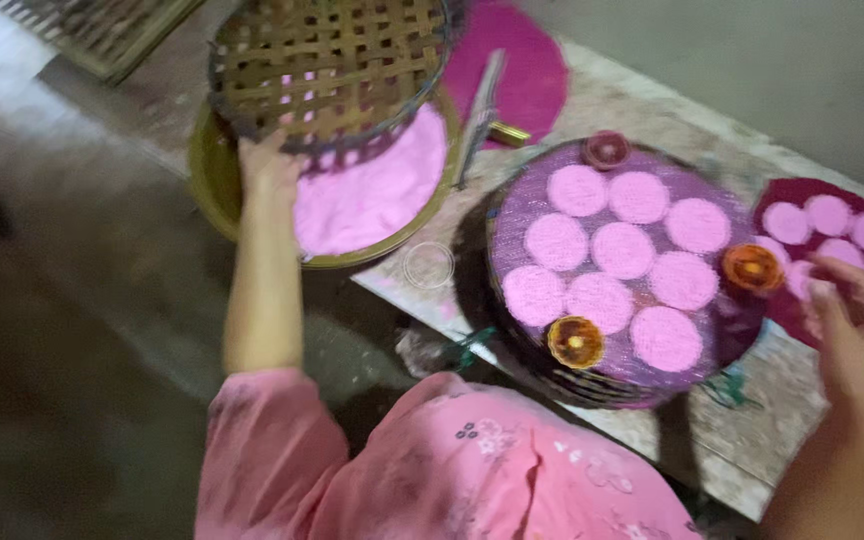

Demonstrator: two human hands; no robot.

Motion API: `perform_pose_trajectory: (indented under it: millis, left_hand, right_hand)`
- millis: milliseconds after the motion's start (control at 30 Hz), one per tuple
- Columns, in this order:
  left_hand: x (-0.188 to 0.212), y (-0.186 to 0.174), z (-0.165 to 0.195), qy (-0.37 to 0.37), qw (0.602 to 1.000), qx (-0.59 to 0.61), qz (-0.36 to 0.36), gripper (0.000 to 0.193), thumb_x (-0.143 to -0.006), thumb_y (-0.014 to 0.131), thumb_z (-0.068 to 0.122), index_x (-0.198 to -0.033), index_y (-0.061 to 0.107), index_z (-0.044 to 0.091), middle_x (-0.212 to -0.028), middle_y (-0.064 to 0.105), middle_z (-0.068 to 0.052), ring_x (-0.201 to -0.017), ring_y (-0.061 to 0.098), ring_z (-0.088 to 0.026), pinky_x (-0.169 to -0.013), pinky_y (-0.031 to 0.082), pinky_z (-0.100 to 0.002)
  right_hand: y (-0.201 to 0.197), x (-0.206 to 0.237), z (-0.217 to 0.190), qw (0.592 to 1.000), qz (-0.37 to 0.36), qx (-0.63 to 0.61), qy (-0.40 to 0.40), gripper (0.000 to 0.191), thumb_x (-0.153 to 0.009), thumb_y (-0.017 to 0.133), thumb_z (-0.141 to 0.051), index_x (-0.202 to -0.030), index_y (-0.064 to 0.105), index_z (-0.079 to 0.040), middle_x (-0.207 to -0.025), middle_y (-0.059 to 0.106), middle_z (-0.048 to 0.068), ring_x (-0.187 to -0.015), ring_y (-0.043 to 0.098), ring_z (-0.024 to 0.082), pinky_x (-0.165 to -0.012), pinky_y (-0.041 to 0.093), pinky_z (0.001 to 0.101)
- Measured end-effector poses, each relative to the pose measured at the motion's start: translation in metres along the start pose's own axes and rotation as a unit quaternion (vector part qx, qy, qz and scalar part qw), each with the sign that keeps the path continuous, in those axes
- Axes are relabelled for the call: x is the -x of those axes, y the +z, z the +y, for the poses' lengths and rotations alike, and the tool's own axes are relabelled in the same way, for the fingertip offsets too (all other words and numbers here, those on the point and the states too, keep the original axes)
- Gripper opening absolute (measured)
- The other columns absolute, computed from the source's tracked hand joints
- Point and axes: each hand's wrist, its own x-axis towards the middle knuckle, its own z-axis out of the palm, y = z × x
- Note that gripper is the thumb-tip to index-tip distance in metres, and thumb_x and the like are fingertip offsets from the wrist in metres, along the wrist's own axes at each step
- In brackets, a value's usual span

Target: The person presses pink paste from a basin into a handheld mold and ejects formed discs onto round trays, arranging them in rows. They cover filled trays with woven bamboo lids, tie the stacks with green string, and carry a stack to a steamer pot. They then refill the mold with paste using a small scraper and continue molding discs.

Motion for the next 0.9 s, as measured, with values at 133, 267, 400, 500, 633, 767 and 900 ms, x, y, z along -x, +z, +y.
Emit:
perform_pose_trajectory:
  millis: [133,267,400,500,633,767,900]
  left_hand:
    - [0.076,0.056,0.003,-0.017,0.98,-0.022,-0.196,0.049,-0.103,0.046,-0.008,-0.149,0.046,0.009,-0.138,0.061,-0.014,-0.12,0.064,-0.026,-0.098,0.059,-0.044]
    - [0.161,0.113,-0.033,-0.074,0.936,-0.039,-0.342,0.049,-0.105,0.048,-0.006,-0.15,0.039,0.01,-0.131,0.064,-0.015,-0.112,0.065,-0.024,-0.084,0.058,-0.038]
    - [0.218,0.139,-0.103,-0.147,0.912,-0.125,-0.361,0.061,-0.096,0.052,-0.001,-0.154,0.035,0.01,-0.13,0.063,-0.012,-0.116,0.064,-0.022,-0.087,0.058,-0.038]
    - [0.216,0.123,-0.146,-0.058,0.882,-0.222,-0.411,0.06,-0.099,0.055,0.003,-0.156,0.035,0.006,-0.14,0.058,-0.018,-0.13,0.055,-0.029,-0.108,0.046,-0.043]
    - [0.19,0.083,-0.183,0.14,0.794,-0.455,-0.378,0.058,-0.099,0.058,0.015,-0.153,0.039,0.003,-0.151,0.04,-0.021,-0.144,0.033,-0.035,-0.122,0.022,-0.046]
    - [0.172,0.062,-0.208,0.155,0.768,-0.533,-0.32,0.061,-0.097,0.059,0.026,-0.151,0.04,0.002,-0.151,0.03,-0.021,-0.141,0.023,-0.038,-0.122,0.014,-0.048]
    - [0.165,0.052,-0.215,0.188,0.729,-0.58,-0.312,0.058,-0.097,0.057,0.026,-0.15,0.044,0.005,-0.154,0.028,-0.021,-0.141,0.021,-0.039,-0.122,0.014,-0.049]
  right_hand:
    - [0.024,0.007,-0.075,0.993,-0.025,-0.114,0.03,0.041,-0.108,0.063,-0.009,-0.148,0.059,-0.001,-0.128,0.064,0.008,-0.1,0.061,0.01,-0.084,0.051,0.0238]
    - [0.031,0.022,-0.114,0.952,-0.056,-0.302,-0.002,0.056,-0.107,0.05,-0.03,-0.158,0.041,-0.009,-0.13,0.066,0.012,-0.095,0.069,0.017,-0.077,0.054,0.0241]
    - [0.03,0.063,-0.108,0.959,0.057,-0.272,-0.048,0.048,-0.116,0.056,-0.031,-0.152,0.045,-0.002,-0.131,0.058,0.008,-0.117,0.06,0.013,-0.099,0.052,0.0254]
    - [0.039,0.086,-0.083,0.983,0.151,-0.095,0.043,0.037,-0.116,0.061,-0.026,-0.141,0.051,-0.001,-0.108,0.052,0.008,-0.092,0.053,0.015,-0.077,0.046,0.0291]
    - [0.057,0.092,-0.047,0.991,0.125,0.034,0.03,0.042,-0.107,0.061,-0.023,-0.142,0.056,-0.001,-0.111,0.063,0.008,-0.099,0.059,0.016,-0.087,0.049,0.0322]
    - [0.069,0.087,-0.031,0.994,0.086,0.006,0.069,0.038,-0.106,0.061,-0.025,-0.135,0.062,0.0,-0.109,0.068,0.007,-0.097,0.059,0.014,-0.089,0.05,0.0305]
    - [0.075,0.087,-0.033,0.994,0.076,0.051,0.053,0.047,-0.103,0.062,-0.029,-0.142,0.058,-0.001,-0.116,0.072,0.013,-0.1,0.064,0.015,-0.09,0.05,0.0323]
